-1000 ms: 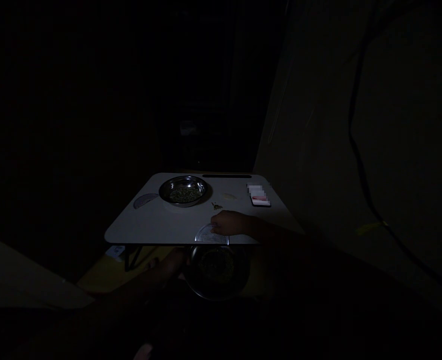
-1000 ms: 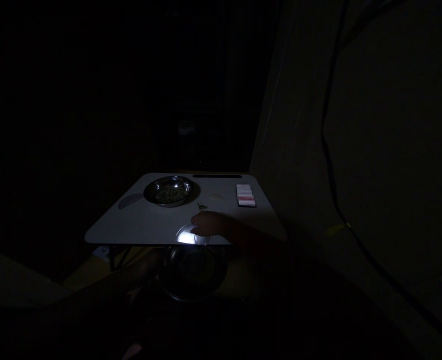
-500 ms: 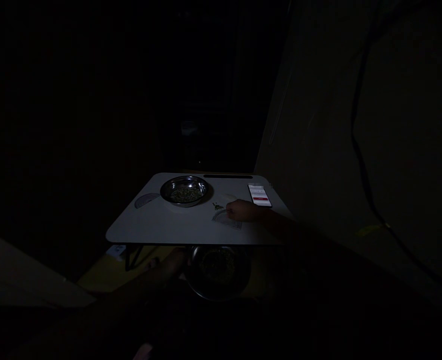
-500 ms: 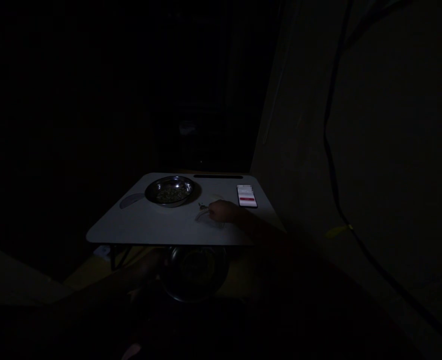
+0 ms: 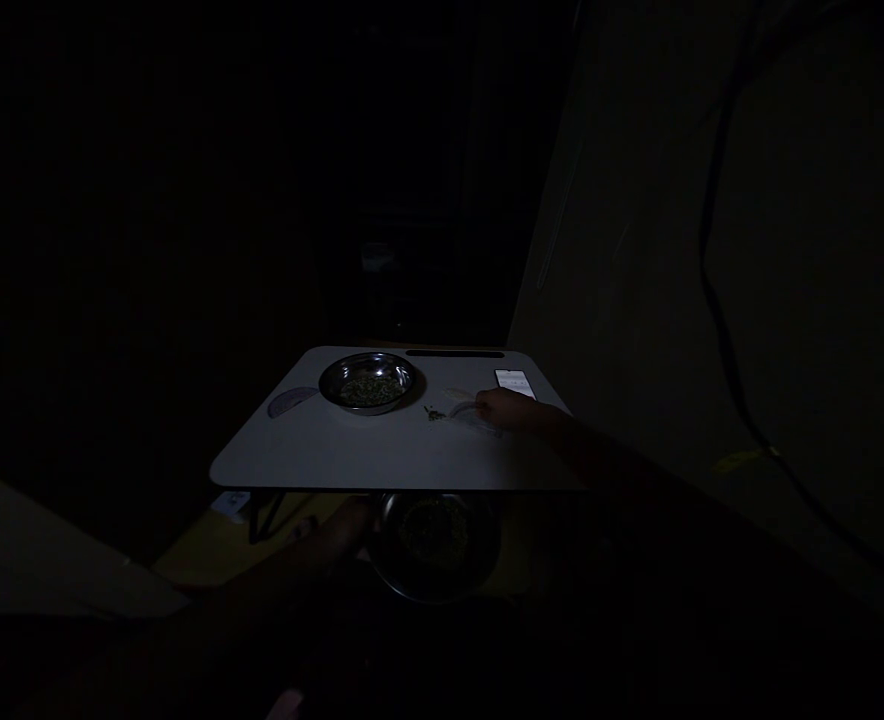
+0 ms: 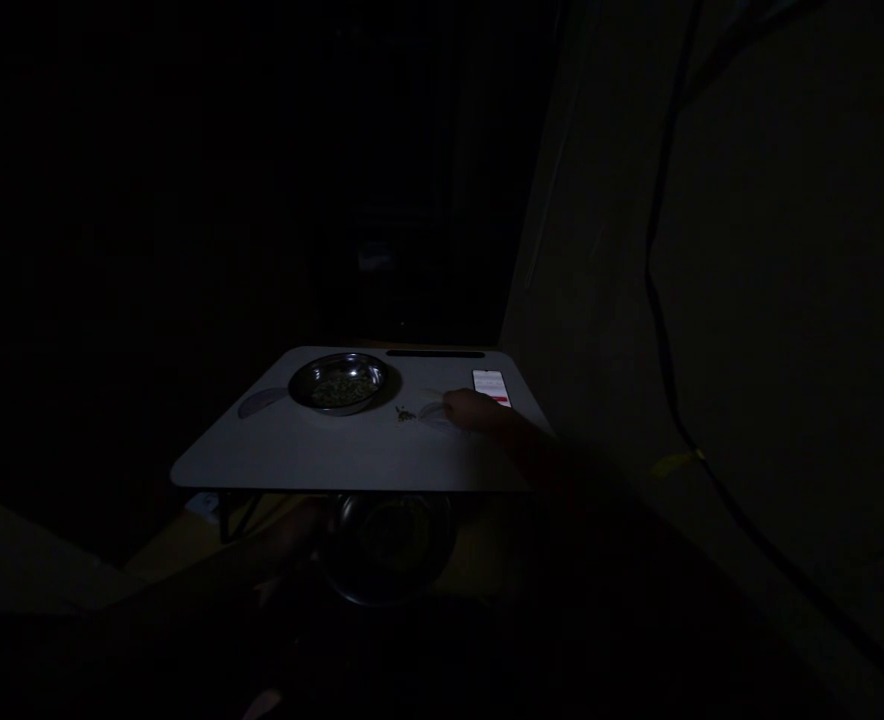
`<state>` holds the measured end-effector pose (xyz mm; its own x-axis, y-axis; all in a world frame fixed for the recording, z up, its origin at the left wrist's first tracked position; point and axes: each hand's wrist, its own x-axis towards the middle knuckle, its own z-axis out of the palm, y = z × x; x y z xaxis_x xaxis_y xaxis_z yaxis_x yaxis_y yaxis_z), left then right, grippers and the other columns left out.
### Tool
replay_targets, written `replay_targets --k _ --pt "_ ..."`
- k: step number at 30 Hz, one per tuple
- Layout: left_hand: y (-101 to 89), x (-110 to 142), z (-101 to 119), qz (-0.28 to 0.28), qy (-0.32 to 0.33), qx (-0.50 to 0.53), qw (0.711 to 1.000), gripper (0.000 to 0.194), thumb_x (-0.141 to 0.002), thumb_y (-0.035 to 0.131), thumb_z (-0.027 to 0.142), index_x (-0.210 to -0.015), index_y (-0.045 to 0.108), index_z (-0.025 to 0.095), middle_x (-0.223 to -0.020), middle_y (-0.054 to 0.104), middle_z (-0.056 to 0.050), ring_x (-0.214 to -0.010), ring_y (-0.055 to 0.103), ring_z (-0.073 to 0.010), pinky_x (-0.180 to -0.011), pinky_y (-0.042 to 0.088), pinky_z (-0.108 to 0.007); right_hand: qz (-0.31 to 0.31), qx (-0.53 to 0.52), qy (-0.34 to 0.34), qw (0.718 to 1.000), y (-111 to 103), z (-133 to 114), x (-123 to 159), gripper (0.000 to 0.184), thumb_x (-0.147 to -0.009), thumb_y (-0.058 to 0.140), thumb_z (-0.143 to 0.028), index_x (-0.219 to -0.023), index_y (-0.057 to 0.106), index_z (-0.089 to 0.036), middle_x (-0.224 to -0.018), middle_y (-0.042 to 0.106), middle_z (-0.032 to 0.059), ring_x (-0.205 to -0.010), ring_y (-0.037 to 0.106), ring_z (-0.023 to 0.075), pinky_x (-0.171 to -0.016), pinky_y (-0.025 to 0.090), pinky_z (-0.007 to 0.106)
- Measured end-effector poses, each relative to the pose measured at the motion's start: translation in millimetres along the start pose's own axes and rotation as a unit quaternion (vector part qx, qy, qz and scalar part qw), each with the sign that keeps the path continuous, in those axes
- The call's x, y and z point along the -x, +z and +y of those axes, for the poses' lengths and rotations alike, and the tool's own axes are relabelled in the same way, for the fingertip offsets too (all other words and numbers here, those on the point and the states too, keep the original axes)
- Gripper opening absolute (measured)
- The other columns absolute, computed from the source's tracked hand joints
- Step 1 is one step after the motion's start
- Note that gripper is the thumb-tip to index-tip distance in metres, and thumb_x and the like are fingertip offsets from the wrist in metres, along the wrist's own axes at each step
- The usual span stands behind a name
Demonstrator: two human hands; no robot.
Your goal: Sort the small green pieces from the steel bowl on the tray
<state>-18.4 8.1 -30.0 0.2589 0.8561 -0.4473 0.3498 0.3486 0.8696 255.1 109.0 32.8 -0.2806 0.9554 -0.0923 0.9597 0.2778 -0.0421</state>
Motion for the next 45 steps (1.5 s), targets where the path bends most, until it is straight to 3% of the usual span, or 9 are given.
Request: replay_targets --k 4,12,30,38,45 --pt "-3.0 -7 -8 0.003 -0.005 -0.028 1.0 0.008 -0.053 0.041 0.016 -0.05 0.047 0.012 -0.04 0.044 0.001 -0.037 0.039 -0.009 -0.04 0.028 -0.021 -0.007 -0.002 0.01 1.0 0 2 1 0.03 -0.078 0.036 -0.032 -0.095 0.053 -0.013 -0.095 0.056 0.0102 -0.081 0.052 0.0153 -0.059 0.034 0.02" --pt "0.6 1 5 0.001 -0.015 0.001 1.0 0.008 -0.054 0.04 0.014 -0.052 0.047 0.013 -0.042 0.043 0.002 -0.037 0.039 -0.008 -0.039 0.027 -0.019 0.012 0.025 0.009 1.0 4 0 -4 0.032 -0.077 0.034 -0.034 -0.093 0.053 -0.014 -0.093 0.057 0.011 -0.079 0.053 0.0181 -0.057 0.035 0.022" --pt "-2.6 0 -2 0.012 -0.008 -0.006 1.0 0.008 -0.054 0.04 0.013 -0.05 0.047 0.014 -0.039 0.044 0.001 -0.036 0.038 -0.0092 -0.04 0.026 -0.021 0.005 0.041 -0.017 0.999 0 -12 -10 0.032 -0.079 0.032 -0.031 -0.096 0.052 -0.014 -0.094 0.057 0.0112 -0.081 0.053 0.0184 -0.061 0.036 0.024" --pt "-3.9 -3 -10 0.042 -0.013 -0.019 0.999 0.007 -0.054 0.043 0.016 -0.051 0.049 0.014 -0.04 0.047 0.0 -0.039 0.04 -0.0101 -0.042 0.028 -0.021 0.014 0.031 -0.039 0.999 4 -12 -13 0.031 -0.078 0.032 -0.031 -0.096 0.052 -0.015 -0.092 0.057 0.0105 -0.078 0.053 0.0173 -0.06 0.035 0.023" --pt "-0.1 3 5 0.012 -0.031 0.003 0.999 0.006 -0.055 0.04 0.014 -0.054 0.047 0.014 -0.045 0.047 0.001 -0.04 0.041 -0.0103 -0.041 0.03 -0.021 0.003 0.036 -0.032 0.999 4 -16 -13 0.031 -0.079 0.031 -0.03 -0.096 0.052 -0.014 -0.093 0.057 0.0107 -0.078 0.053 0.0167 -0.059 0.035 0.023"
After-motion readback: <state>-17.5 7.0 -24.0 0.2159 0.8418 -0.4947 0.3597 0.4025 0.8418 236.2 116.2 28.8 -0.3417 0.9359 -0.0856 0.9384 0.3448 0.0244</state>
